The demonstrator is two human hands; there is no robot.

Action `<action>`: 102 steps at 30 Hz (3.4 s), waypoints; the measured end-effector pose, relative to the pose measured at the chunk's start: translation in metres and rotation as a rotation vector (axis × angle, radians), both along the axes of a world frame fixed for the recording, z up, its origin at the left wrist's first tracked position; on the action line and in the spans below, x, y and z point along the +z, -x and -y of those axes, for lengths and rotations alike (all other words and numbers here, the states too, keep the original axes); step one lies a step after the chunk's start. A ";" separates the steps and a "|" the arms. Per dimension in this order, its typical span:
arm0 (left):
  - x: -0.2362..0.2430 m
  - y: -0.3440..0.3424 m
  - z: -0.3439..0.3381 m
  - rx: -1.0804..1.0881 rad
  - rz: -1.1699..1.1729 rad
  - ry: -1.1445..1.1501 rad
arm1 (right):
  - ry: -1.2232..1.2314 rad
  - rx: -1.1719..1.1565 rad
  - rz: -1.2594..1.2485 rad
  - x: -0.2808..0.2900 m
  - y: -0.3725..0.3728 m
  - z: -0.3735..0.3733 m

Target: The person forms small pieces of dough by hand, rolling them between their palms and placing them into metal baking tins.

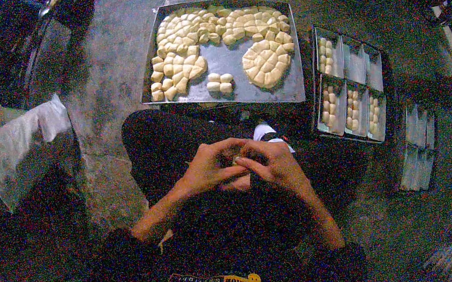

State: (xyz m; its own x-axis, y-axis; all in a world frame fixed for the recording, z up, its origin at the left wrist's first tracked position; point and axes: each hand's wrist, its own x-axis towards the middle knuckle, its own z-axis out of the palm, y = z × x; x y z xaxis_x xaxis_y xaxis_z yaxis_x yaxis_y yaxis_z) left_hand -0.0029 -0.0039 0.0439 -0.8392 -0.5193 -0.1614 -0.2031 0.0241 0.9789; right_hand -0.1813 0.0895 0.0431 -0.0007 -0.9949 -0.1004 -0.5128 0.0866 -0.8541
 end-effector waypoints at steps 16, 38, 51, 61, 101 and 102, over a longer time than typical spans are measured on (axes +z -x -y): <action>-0.053 0.028 0.133 0.404 -0.090 0.253 | 0.177 -0.012 -0.206 -0.031 0.005 0.155; -0.125 0.060 0.203 0.603 -0.104 -0.169 | 0.170 -0.890 -0.199 -0.214 0.096 0.326; -0.106 0.050 0.159 0.261 -0.147 -0.822 | 0.365 -0.391 0.082 -0.052 0.023 0.141; -0.071 0.050 0.093 0.400 -0.159 -0.431 | 0.192 -0.270 0.169 -0.024 0.018 0.081; -0.056 0.057 0.166 0.393 -0.288 -0.736 | 0.510 0.241 -0.612 0.010 0.010 0.141; -0.063 0.057 0.171 0.428 -0.300 -0.631 | 0.481 0.218 -0.594 -0.004 0.009 0.152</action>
